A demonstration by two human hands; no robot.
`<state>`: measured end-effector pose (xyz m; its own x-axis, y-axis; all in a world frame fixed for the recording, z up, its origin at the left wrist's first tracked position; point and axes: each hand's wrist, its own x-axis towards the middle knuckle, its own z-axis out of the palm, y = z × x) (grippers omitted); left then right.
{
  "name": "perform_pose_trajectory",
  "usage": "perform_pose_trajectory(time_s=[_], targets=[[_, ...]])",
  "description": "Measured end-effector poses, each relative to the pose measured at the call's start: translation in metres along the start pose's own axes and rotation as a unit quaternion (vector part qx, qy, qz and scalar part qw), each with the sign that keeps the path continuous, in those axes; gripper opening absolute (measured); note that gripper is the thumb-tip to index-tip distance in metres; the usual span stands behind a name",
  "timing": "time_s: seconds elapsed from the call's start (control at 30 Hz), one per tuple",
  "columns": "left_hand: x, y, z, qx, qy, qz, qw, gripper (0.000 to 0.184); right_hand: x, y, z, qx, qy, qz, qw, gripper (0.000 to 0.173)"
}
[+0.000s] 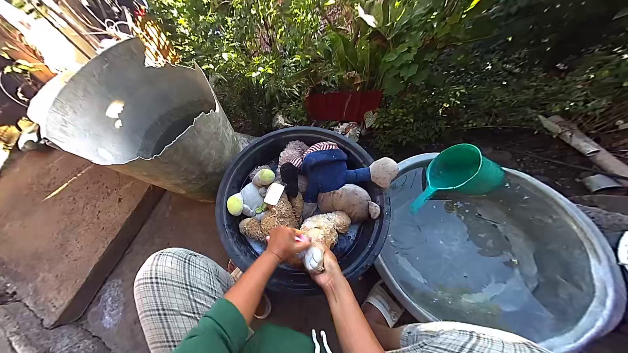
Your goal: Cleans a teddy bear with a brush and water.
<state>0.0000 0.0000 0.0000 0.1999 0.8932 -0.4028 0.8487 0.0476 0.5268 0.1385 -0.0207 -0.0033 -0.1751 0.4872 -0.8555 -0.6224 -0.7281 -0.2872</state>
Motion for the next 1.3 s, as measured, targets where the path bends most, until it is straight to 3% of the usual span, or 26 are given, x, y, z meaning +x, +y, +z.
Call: perform_pose_trajectory(time_s=[0.03, 0.07, 0.13, 0.17, 0.2, 0.27, 0.33, 0.43, 0.47, 0.5, 0.53, 0.57, 0.63, 0.7, 0.77, 0.87, 0.97, 1.1, 1.2, 1.3], targets=[[0.0, -0.002, -0.004, 0.005, 0.016, 0.004, 1.0, 0.055, 0.018, 0.011, -0.011, 0.011, -0.036, -0.019, 0.999, 0.049], [-0.004, 0.004, -0.004, -0.009, 0.075, 0.059, 0.995, 0.054, 0.027, 0.018, -0.015, 0.022, -0.067, -0.032, 0.997, 0.049], [-0.012, 0.029, 0.01, -0.071, 0.21, 0.221, 0.95, 0.05, 0.023, 0.026, -0.019, 0.025, -0.097, -0.066, 0.993, 0.042], [-0.013, 0.039, 0.017, -0.085, 0.236, 0.264, 0.931, 0.049, 0.022, 0.027, -0.024, 0.008, -0.114, -0.092, 0.989, 0.037], [-0.013, 0.038, 0.025, -0.084, 0.23, 0.255, 0.935, 0.048, 0.021, 0.026, -0.027, -0.041, -0.103, -0.109, 0.988, 0.034], [-0.016, 0.015, 0.025, -0.078, 0.1, 0.073, 0.989, 0.049, 0.021, 0.016, -0.026, -0.223, -0.03, -0.091, 0.97, 0.048], [-0.001, -0.009, 0.016, -0.081, 0.001, -0.122, 0.989, 0.054, 0.028, 0.003, -0.023, -0.397, -0.001, -0.074, 0.915, 0.06], [0.001, -0.015, 0.014, -0.064, -0.023, -0.212, 0.975, 0.06, 0.032, -0.011, -0.027, -0.597, 0.071, -0.152, 0.784, 0.06], [0.001, -0.012, 0.016, -0.056, -0.035, -0.215, 0.974, 0.061, 0.033, -0.016, -0.031, -0.593, 0.114, -0.206, 0.77, 0.056], [0.003, -0.009, 0.019, -0.049, -0.05, -0.214, 0.974, 0.062, 0.038, -0.023, -0.035, -0.56, 0.158, -0.26, 0.771, 0.053], [0.004, -0.007, 0.022, -0.043, -0.063, -0.209, 0.975, 0.063, 0.047, -0.03, -0.038, -0.496, 0.188, -0.288, 0.798, 0.054], [0.004, -0.005, 0.024, -0.037, -0.078, -0.207, 0.974, 0.064, 0.057, -0.037, -0.038, -0.4, 0.199, -0.278, 0.85, 0.054], [0.002, -0.005, 0.027, -0.035, -0.102, -0.206, 0.973, 0.064, 0.082, -0.049, -0.036, -0.167, 0.175, -0.178, 0.954, 0.053], [0.002, -0.008, 0.026, -0.04, -0.106, -0.2, 0.973, 0.063, 0.104, -0.059, -0.037, -0.038, 0.133, -0.079, 0.987, 0.053], [0.004, -0.012, 0.025, -0.051, -0.108, -0.194, 0.974, 0.062, 0.117, -0.064, -0.035, -0.037, 0.129, -0.067, 0.989, 0.044], [0.005, -0.026, 0.021, -0.102, -0.107, -0.199, 0.969, 0.065, 0.103, -0.068, -0.034, -0.093, 0.142, -0.13, 0.977, 0.039], [0.006, -0.047, 0.013, -0.137, -0.11, -0.181, 0.968, 0.074, 0.062, -0.074, -0.037, -0.134, 0.12, -0.193, 0.965, 0.045], [0.007, -0.058, 0.003, -0.196, -0.105, -0.155, 0.963, 0.073, 0.002, -0.089, -0.021, -0.164, 0.061, -0.267, 0.948, 0.038], [0.004, -0.054, 0.0, -0.241, -0.088, -0.173, 0.951, 0.071, -0.036, -0.105, -0.017, -0.225, 0.046, -0.327, 0.917, 0.038], [0.009, -0.056, 0.009, -0.186, -0.129, -0.126, 0.966, 0.066, -0.073, -0.121, -0.026, -0.321, 0.069, -0.36, 0.873, 0.051]])
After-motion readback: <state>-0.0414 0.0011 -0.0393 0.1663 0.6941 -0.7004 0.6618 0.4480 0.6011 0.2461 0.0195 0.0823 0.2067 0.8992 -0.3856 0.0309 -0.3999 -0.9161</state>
